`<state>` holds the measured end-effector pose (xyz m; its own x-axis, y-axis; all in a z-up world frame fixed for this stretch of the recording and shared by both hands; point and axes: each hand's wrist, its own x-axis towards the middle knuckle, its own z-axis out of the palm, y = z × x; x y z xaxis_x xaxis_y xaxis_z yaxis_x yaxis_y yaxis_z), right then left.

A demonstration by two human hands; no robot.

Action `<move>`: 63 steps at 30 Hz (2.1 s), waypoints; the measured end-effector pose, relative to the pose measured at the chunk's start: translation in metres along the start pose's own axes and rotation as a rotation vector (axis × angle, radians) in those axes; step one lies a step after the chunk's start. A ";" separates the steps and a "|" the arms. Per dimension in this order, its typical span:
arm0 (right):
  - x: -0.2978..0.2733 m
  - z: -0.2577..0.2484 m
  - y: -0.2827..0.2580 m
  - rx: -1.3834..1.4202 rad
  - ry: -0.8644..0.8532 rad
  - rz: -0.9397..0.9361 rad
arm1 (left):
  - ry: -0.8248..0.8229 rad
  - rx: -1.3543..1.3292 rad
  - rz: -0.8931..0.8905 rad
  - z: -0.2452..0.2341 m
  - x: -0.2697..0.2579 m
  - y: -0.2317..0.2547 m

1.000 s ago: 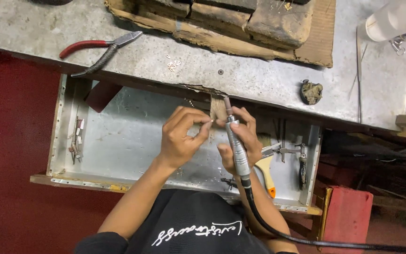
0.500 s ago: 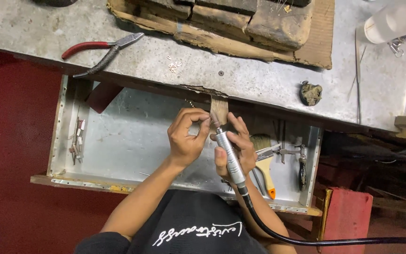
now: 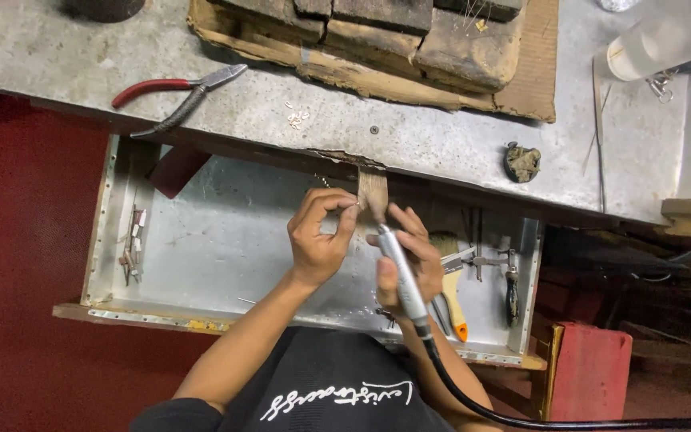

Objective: Polishing a small metal jewelry piece using a handheld rotary tool at a metalworking bench.

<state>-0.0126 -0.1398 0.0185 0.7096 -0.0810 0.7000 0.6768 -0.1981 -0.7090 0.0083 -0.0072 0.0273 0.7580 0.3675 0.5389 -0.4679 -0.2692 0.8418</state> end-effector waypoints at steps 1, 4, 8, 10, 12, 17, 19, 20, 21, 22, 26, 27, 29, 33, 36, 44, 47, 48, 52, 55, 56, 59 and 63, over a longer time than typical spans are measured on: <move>-0.009 -0.007 0.001 0.003 0.001 -0.006 | 0.003 0.000 0.006 -0.002 0.000 -0.001; -0.033 -0.027 0.003 0.257 0.152 0.281 | -0.013 -0.041 -0.055 -0.016 -0.003 -0.005; -0.067 -0.061 0.025 0.570 0.358 0.793 | -0.067 -0.057 -0.091 -0.044 -0.016 -0.023; -0.081 -0.076 0.040 0.684 0.468 0.991 | -0.090 -0.063 -0.096 -0.060 -0.022 -0.027; -0.086 -0.085 0.051 0.747 0.618 1.179 | -0.126 0.041 -0.107 -0.079 -0.026 -0.021; -0.083 -0.097 0.092 0.759 0.735 1.349 | -0.139 0.104 -0.145 -0.115 -0.042 -0.010; -0.079 -0.096 0.105 0.753 0.725 1.379 | -0.143 0.128 -0.147 -0.129 -0.050 -0.007; -0.078 -0.095 0.110 0.761 0.728 1.374 | -0.135 0.156 -0.159 -0.135 -0.055 -0.006; -0.077 -0.093 0.116 0.770 0.731 1.369 | -0.128 0.185 -0.171 -0.141 -0.061 -0.006; -0.075 -0.093 0.116 0.763 0.730 1.378 | -0.126 0.187 -0.180 -0.146 -0.065 -0.005; -0.068 -0.086 0.115 0.718 0.677 1.380 | -0.152 0.229 -0.169 -0.161 -0.078 -0.005; -0.066 -0.083 0.113 0.710 0.668 1.375 | -0.163 0.235 -0.162 -0.165 -0.082 -0.005; -0.062 -0.082 0.106 0.708 0.655 1.369 | -0.165 0.240 -0.158 -0.169 -0.084 -0.004; -0.059 -0.080 0.088 0.731 0.684 1.332 | -0.197 0.237 -0.157 -0.177 -0.086 -0.005; -0.062 -0.081 0.079 0.752 0.700 1.322 | -0.219 0.214 -0.172 -0.181 -0.090 -0.008; -0.086 -0.053 -0.014 -0.053 -0.299 0.661 | -0.649 0.158 -0.448 -0.139 -0.095 0.008; -0.072 -0.038 -0.051 -0.057 -0.623 0.303 | -0.821 0.120 -0.595 -0.115 -0.094 0.015; -0.068 -0.035 -0.061 0.005 -0.697 0.108 | -0.875 0.118 -0.705 -0.109 -0.095 0.016; -0.051 -0.048 -0.064 0.017 -0.652 0.076 | -0.911 0.010 -0.754 -0.095 -0.079 0.028; -0.046 -0.062 -0.052 -0.092 -0.650 0.065 | -0.910 0.174 -0.807 -0.080 -0.091 0.018; -0.042 -0.068 -0.050 -0.122 -0.589 0.126 | -1.057 0.319 -0.377 -0.077 -0.102 0.002; -0.037 -0.089 -0.037 -0.172 -0.505 0.237 | -1.251 0.526 0.118 -0.065 -0.122 -0.016; -0.032 -0.112 -0.028 -0.179 -0.489 0.357 | -1.373 0.694 0.136 -0.056 -0.133 -0.016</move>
<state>-0.0760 -0.2406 0.0258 0.9220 0.2751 0.2725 0.3682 -0.4047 -0.8371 -0.1103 -0.0021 -0.0560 0.7314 -0.6623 -0.1629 -0.5641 -0.7217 0.4012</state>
